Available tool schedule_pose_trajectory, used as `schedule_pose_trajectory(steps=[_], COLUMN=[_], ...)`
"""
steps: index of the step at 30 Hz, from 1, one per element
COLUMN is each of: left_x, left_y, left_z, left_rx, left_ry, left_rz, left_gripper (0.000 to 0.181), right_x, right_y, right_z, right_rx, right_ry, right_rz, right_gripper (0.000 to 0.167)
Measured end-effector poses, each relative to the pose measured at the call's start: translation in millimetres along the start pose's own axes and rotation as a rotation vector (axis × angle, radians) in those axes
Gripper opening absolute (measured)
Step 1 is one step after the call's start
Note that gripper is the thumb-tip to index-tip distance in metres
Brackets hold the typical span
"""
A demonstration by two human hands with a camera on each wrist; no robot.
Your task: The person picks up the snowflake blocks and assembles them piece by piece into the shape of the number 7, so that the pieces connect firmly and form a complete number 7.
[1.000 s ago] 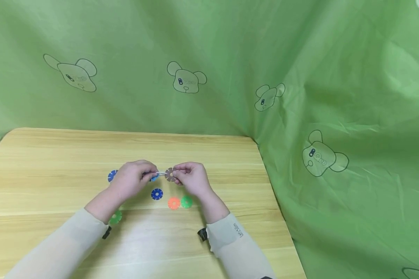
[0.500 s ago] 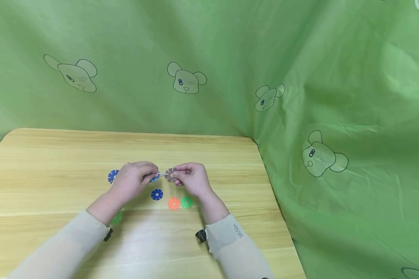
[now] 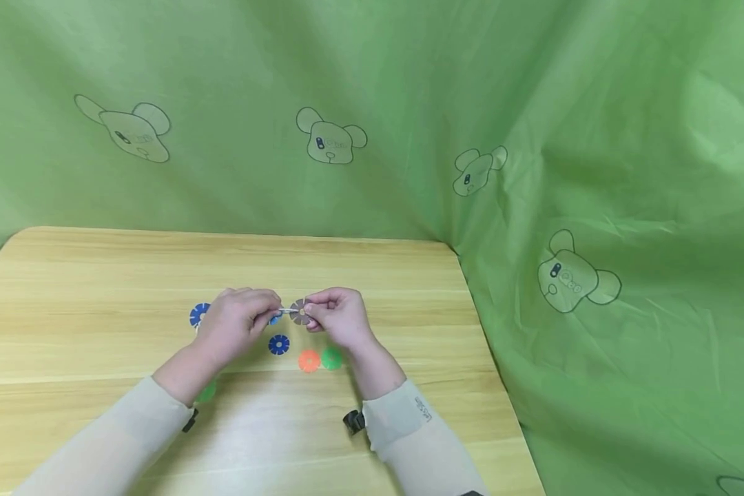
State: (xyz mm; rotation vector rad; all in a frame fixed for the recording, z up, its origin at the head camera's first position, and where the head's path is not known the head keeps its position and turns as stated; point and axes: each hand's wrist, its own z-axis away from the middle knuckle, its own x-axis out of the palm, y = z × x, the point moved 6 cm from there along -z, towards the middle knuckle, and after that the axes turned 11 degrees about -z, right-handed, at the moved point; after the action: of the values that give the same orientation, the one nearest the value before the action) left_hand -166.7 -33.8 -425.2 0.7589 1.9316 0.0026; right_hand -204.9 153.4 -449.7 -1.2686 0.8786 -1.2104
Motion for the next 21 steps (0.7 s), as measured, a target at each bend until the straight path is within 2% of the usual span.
schedule_pose_trajectory(steps=[6, 11, 16, 19, 21], left_x=[-2.6, -0.1, 4.4, 4.0, 3.9], left_y=[0.4, -1.3, -3.4, -5.5, -7.5], left_z=[-1.3, -2.7, -3.6, -4.7, -5.2], left_rx=[0.010, -0.018, -0.049, -0.063, -0.066], left_ry=[-0.021, -0.082, -0.112, -0.115, -0.127], left_rz=[-0.006, 0.015, 0.041, 0.049, 0.044], left_gripper=[0.005, 0.006, 0.009, 0.009, 0.008], right_x=[1, 3, 8, 4, -3], right_y=[2, 3, 4, 5, 7], right_z=[-0.5, -1.0, -2.0, -2.9, -3.1], right_rx=[0.019, 0.040, 0.014, -0.021, -0.061], right_ry=[0.024, -0.006, -0.042, -0.008, 0.020], right_rz=[-0.015, -0.002, 0.044, 0.095, 0.195], right_gripper=[0.016, 0.017, 0.019, 0.020, 0.021])
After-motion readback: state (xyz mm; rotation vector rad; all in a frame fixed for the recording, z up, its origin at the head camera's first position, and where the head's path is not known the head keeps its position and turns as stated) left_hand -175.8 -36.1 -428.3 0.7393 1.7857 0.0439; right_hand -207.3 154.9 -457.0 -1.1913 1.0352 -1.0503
